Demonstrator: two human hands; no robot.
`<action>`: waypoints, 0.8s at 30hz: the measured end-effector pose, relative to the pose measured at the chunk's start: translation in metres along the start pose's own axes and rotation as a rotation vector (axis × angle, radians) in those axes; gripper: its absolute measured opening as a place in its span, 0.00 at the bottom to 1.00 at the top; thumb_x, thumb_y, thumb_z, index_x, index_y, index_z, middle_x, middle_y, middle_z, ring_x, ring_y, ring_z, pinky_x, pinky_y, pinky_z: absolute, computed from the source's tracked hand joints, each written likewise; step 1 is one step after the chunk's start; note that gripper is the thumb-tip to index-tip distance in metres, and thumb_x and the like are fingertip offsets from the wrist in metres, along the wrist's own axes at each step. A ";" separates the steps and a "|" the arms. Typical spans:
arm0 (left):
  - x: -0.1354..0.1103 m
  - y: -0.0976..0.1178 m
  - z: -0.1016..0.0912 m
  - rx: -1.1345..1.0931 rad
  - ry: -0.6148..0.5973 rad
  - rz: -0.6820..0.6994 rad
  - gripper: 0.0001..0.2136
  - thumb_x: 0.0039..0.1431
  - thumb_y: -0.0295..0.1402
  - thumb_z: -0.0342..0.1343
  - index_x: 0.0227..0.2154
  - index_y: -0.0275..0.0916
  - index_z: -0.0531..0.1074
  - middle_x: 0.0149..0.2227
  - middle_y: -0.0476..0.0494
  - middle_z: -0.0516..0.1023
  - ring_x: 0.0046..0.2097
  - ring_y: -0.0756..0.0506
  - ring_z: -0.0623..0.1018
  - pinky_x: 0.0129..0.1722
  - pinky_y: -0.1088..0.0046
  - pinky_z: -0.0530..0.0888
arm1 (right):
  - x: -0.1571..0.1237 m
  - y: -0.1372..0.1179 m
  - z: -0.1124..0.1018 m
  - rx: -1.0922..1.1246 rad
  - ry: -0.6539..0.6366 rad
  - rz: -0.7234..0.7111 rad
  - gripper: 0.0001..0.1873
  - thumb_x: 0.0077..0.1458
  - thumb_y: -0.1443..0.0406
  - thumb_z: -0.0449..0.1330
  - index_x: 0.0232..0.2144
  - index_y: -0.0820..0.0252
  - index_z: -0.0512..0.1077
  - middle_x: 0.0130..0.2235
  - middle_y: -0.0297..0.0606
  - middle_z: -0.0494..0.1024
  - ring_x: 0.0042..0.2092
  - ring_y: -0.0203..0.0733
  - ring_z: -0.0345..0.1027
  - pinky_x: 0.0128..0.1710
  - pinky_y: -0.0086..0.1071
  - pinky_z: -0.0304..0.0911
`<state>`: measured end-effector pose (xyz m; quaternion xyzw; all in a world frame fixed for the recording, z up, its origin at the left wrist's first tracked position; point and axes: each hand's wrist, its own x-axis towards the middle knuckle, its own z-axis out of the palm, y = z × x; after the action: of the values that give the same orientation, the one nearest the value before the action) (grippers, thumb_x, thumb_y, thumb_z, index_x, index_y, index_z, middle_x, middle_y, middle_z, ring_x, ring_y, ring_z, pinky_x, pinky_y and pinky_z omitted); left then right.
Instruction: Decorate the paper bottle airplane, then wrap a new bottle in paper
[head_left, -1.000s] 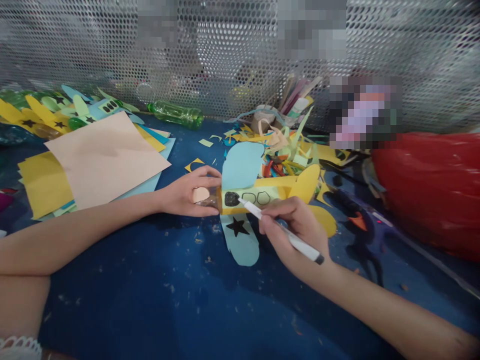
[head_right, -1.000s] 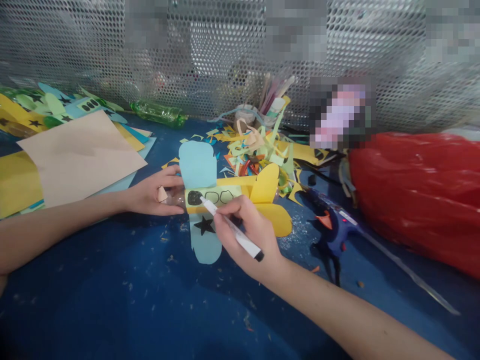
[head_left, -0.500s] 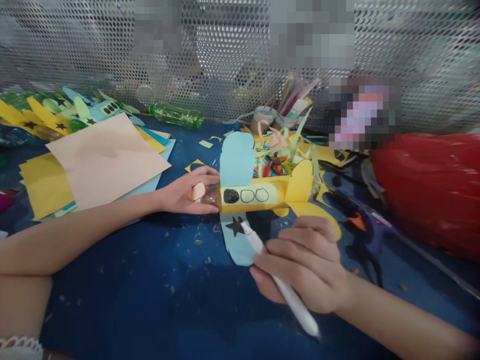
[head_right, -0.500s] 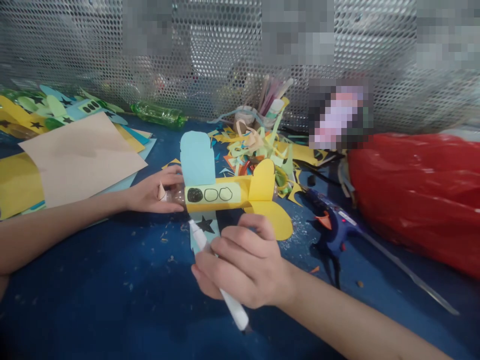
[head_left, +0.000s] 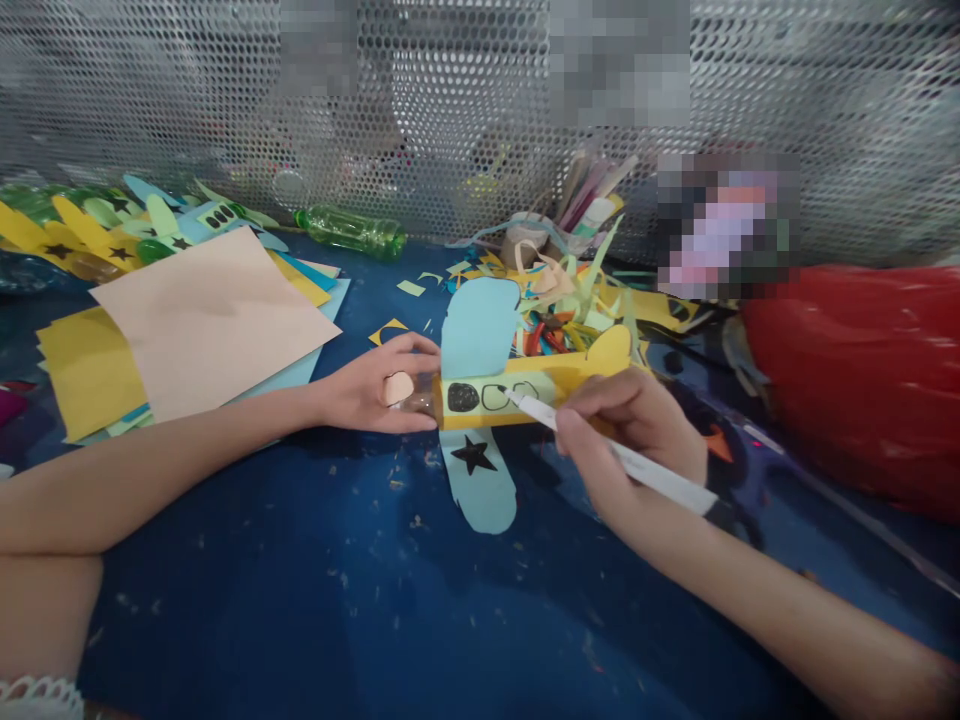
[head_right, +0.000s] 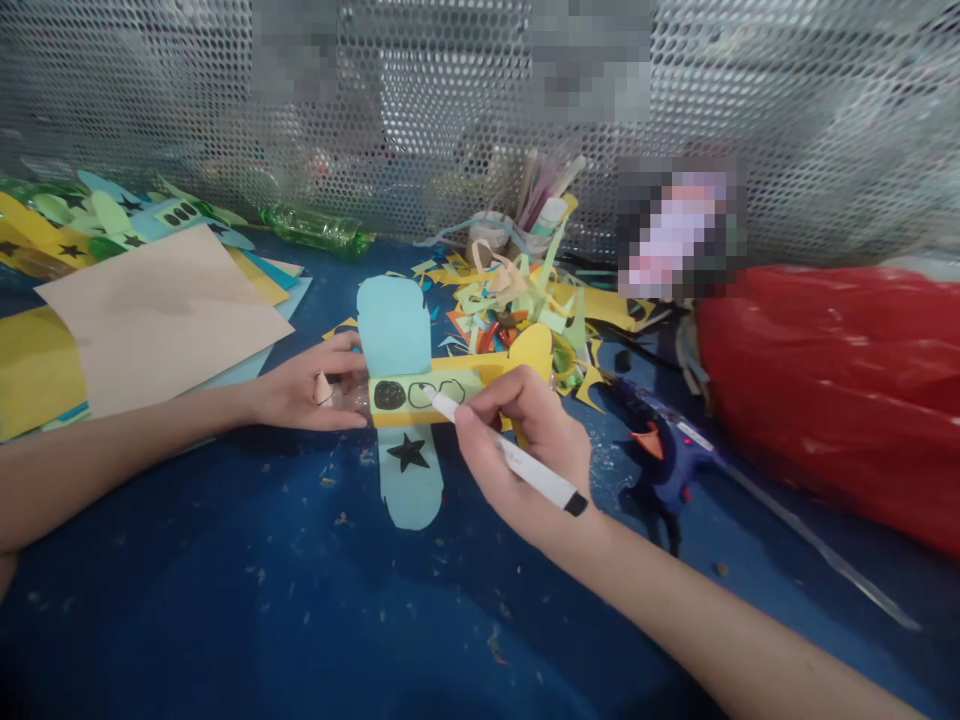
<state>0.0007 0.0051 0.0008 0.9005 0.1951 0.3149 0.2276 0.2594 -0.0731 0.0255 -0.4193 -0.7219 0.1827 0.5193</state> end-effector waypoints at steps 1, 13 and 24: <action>0.000 0.000 0.000 0.006 0.001 0.002 0.23 0.52 0.42 0.64 0.49 0.39 0.69 0.48 0.35 0.68 0.51 0.38 0.72 0.51 0.55 0.74 | 0.000 0.000 0.000 -0.006 0.003 0.010 0.08 0.57 0.66 0.59 0.28 0.53 0.63 0.21 0.29 0.69 0.20 0.34 0.62 0.19 0.31 0.58; 0.001 0.001 0.000 0.037 0.012 0.048 0.23 0.53 0.41 0.64 0.50 0.41 0.68 0.48 0.35 0.68 0.50 0.38 0.73 0.50 0.55 0.74 | 0.006 -0.003 -0.001 0.004 0.018 0.078 0.09 0.56 0.65 0.60 0.26 0.54 0.64 0.18 0.27 0.68 0.18 0.33 0.62 0.17 0.29 0.56; 0.001 -0.001 0.001 -0.031 0.010 -0.024 0.24 0.51 0.42 0.65 0.50 0.41 0.70 0.47 0.36 0.69 0.51 0.38 0.72 0.52 0.53 0.73 | 0.009 -0.018 -0.013 -0.111 0.239 -0.325 0.09 0.62 0.55 0.51 0.30 0.49 0.62 0.25 0.32 0.65 0.25 0.40 0.62 0.26 0.38 0.61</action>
<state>0.0014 0.0057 0.0001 0.8929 0.2019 0.3197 0.2444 0.2627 -0.0792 0.0488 -0.3440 -0.7224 0.0055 0.5998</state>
